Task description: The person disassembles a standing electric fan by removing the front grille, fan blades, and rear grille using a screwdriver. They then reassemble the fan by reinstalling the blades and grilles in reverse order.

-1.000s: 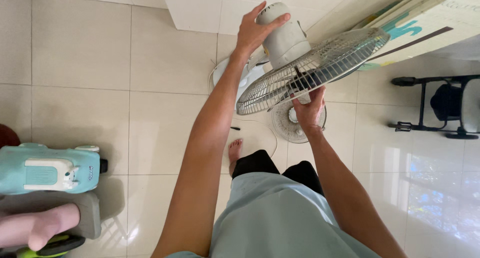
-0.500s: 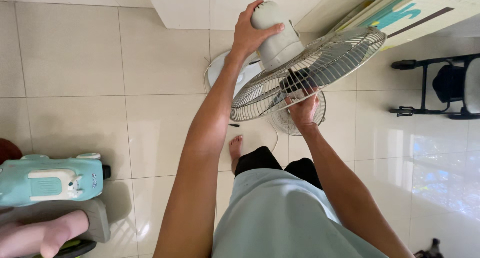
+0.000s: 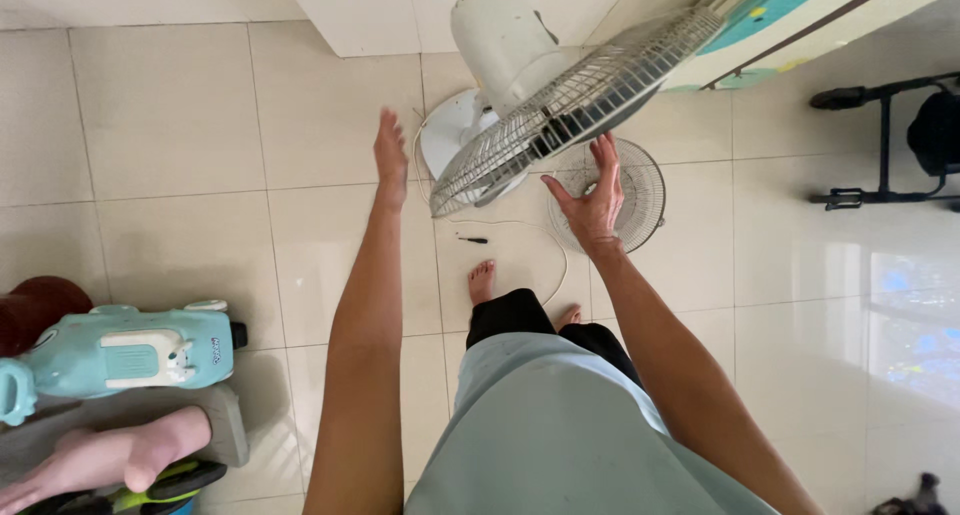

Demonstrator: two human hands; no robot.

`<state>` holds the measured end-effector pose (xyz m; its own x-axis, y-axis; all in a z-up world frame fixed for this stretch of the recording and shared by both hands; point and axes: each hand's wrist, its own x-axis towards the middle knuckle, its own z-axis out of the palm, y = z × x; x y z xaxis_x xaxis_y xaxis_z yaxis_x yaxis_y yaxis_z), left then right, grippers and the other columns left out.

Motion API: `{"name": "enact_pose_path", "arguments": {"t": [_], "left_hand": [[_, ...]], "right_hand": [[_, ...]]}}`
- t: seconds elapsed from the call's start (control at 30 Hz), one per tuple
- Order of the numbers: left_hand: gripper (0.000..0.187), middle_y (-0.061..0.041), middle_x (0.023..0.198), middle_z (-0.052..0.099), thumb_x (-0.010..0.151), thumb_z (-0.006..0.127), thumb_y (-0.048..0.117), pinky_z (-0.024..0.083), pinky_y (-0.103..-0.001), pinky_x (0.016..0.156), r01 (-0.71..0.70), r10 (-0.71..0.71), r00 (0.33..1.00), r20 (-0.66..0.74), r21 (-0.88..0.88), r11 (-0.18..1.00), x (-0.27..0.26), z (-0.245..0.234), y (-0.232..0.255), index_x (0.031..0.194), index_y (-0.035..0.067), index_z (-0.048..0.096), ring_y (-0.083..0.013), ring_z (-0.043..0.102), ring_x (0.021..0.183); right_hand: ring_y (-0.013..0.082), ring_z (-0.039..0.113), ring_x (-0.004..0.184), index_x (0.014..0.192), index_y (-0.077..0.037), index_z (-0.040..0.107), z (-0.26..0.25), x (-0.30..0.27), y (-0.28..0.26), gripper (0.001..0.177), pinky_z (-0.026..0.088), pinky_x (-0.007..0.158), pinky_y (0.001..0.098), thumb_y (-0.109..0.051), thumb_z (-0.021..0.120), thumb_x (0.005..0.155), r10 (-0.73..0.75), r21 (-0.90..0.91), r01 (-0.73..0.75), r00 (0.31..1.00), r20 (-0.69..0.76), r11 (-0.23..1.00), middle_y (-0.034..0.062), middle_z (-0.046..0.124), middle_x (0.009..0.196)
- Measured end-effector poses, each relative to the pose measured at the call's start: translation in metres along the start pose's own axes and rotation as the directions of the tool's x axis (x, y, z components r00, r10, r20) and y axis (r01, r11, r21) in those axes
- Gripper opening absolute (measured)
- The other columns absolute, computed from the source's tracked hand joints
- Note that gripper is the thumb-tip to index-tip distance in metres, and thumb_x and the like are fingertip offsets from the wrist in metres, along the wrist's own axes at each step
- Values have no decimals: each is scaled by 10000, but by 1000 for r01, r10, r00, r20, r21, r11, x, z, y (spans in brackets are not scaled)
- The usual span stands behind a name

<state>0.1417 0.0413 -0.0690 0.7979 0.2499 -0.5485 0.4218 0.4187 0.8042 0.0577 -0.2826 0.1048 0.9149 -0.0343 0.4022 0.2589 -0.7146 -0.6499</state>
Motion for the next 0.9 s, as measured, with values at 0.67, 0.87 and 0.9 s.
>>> {"name": "enact_pose_path", "arguments": {"t": [0.67, 0.87, 0.9], "left_hand": [[519, -133, 1354, 679, 984, 572, 403, 465, -356, 1072, 243, -326, 945, -23, 718, 652, -143, 90, -356, 1343, 34, 632, -252, 620, 1287], [484, -176, 1333, 592, 1081, 576, 404, 354, -392, 1116, 2, -247, 950, 190, 788, 615, -113, 126, -513, 1332, -2, 656, -273, 484, 1316], [484, -178, 1178, 683, 1107, 549, 451, 383, -376, 1127, -1, -294, 940, 172, 865, 502, -108, 137, -534, 1265, 19, 698, -260, 589, 1226]], "right_hand": [[390, 553, 1356, 1330, -68, 604, -12, -204, 293, 603, 504, 1087, 464, -223, 914, 837, 419, 59, -422, 906, 59, 905, 170, 528, 1513], [290, 680, 1105, 1201, -54, 668, 11, -300, 454, 345, 550, 917, 425, -254, 780, 944, 698, -40, -698, 716, 4, 715, 131, 664, 1328], [280, 689, 1065, 1183, -50, 669, 17, -314, 483, 323, 555, 880, 422, -256, 765, 953, 725, -54, -725, 688, -7, 687, 126, 682, 1289]]}}
